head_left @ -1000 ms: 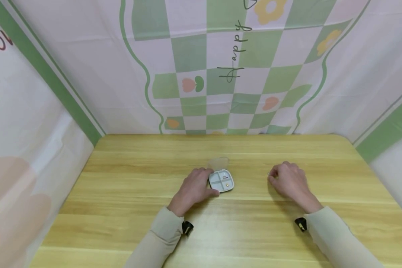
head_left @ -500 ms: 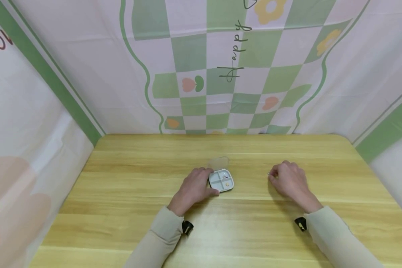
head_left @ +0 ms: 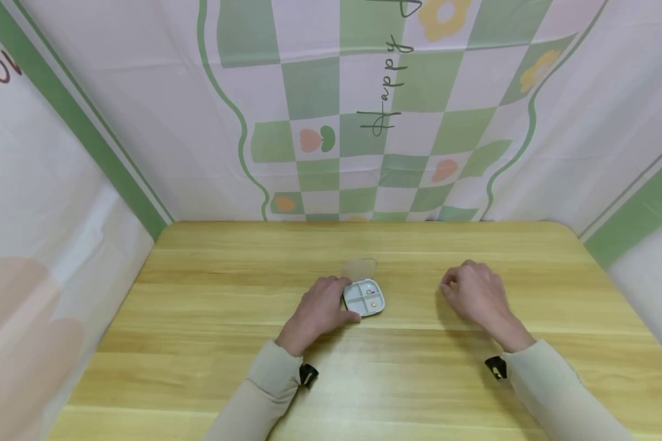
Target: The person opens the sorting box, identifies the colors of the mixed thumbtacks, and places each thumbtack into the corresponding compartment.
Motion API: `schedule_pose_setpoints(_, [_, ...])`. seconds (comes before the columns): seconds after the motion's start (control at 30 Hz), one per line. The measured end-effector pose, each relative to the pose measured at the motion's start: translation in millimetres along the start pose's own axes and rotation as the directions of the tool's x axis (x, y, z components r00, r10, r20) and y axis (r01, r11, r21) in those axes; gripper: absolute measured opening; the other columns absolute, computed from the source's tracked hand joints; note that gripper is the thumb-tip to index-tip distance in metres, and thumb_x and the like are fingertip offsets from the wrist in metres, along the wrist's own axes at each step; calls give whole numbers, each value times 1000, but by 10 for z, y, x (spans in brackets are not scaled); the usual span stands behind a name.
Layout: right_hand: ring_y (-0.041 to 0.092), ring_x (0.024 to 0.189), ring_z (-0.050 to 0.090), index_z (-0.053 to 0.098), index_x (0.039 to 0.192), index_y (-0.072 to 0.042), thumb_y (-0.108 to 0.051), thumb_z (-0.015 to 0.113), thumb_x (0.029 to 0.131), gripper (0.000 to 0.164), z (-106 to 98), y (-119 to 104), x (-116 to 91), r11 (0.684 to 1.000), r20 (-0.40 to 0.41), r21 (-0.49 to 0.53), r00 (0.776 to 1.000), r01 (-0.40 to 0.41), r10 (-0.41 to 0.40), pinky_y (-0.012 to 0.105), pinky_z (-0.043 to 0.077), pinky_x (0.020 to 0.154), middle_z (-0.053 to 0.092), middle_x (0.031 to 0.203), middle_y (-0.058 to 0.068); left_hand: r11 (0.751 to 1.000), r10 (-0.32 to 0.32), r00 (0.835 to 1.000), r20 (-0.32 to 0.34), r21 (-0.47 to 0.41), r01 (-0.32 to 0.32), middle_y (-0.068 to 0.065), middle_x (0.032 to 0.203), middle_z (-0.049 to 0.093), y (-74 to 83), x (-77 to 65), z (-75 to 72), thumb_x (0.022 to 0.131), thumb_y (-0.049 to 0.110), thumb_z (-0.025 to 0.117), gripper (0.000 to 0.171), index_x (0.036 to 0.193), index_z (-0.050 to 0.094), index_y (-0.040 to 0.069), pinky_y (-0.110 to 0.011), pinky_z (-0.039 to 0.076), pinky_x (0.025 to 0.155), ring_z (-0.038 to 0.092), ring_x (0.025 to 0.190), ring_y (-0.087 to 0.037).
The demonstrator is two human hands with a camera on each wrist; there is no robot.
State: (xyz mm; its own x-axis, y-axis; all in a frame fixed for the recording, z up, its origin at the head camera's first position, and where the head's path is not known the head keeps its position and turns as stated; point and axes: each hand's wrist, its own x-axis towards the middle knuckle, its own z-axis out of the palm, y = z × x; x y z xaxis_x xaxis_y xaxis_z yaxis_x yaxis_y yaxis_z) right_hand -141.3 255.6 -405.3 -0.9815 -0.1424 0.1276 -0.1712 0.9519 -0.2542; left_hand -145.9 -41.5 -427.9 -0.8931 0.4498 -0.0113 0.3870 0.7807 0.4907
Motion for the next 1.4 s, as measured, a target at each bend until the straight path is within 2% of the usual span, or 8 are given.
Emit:
schedule_pose_setpoints(0.27, [29,78,50,68,76,-15,-20,64,80,7,-56,-97,2,1000,-12,20,1000,14,-14,43,37,65,57,82,6,1000,-6,1000,9,3,6,-4,110,57,-3,-3,3,71,43,75,68,125,52,7,-31,42,78,51,101,-20])
schedule_pose_setpoints(0.67, [27,75,51,68,74,-17,-22,65,79,8,-37,-206,10,998,-65,9,996,64,-63,43,38,63,57,79,5,1000,-13,1000,7,3,13,-5,112,57,8,-7,0,71,43,74,69,126,52,7,-31,42,78,50,102,-21])
schedule_pose_setpoints(1.4, [25,79,50,67,75,-18,-23,67,78,5,89,-560,34,995,-35,62,996,81,-79,41,37,69,58,83,4,1000,-9,1000,9,14,9,-6,113,57,15,-6,-10,72,43,74,70,126,52,6,-31,42,78,51,101,-21])
